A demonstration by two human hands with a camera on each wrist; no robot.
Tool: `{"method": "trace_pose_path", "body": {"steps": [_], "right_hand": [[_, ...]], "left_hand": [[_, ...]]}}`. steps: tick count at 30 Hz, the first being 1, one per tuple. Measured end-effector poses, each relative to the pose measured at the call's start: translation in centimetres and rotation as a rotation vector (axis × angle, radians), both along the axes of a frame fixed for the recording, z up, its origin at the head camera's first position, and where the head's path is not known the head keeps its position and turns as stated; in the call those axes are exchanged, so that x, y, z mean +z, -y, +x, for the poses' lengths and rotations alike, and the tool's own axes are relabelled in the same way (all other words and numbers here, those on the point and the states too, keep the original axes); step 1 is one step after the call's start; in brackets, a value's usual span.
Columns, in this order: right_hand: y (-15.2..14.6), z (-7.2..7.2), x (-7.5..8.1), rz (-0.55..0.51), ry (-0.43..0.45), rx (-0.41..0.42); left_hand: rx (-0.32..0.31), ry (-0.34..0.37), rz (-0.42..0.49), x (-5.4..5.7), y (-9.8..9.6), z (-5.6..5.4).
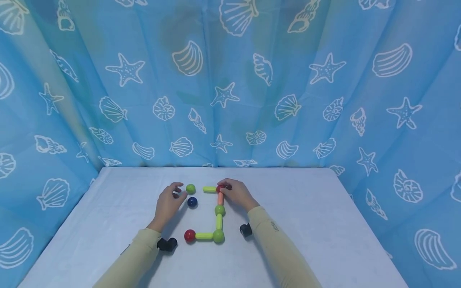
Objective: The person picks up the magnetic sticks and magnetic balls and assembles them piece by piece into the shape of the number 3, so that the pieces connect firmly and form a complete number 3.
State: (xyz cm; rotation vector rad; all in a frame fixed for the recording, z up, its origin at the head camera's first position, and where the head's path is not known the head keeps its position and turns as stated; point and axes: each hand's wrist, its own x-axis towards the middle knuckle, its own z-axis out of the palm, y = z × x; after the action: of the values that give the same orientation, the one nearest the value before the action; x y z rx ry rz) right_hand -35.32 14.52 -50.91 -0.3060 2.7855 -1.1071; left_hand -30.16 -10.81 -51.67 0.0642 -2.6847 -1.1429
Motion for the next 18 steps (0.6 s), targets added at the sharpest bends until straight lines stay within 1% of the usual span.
{"method": "trace_pose_path", "body": {"steps": [5, 7, 9, 13, 18], "right_hand": [[-0.1, -0.1, -0.1, 0.005, -0.007, 0.009], [-0.1, -0.1, -0.1, 0.010, -0.013, 0.017], [-0.1, -0.1, -0.1, 0.009, -0.018, 0.022], [-0.2, -0.1, -0.1, 0.008, -0.025, 0.027], [-0.2, 0.0, -0.1, -0.002, -0.019, 0.020]], "left_hand": [[-0.033, 0.062, 0.030, -0.2, 0.3, -1.2], [-0.044, 0.077, 0.046, -0.3, 0.3, -1.6], [-0.044, 0.094, 0.056, -0.3, 0.3, -1.9], [-0.045, 0.113, 0.053, -0.3, 0.1, -2.4], [-0.048, 0.119, 0.032, 0.1, -0.6, -2.5]]}}
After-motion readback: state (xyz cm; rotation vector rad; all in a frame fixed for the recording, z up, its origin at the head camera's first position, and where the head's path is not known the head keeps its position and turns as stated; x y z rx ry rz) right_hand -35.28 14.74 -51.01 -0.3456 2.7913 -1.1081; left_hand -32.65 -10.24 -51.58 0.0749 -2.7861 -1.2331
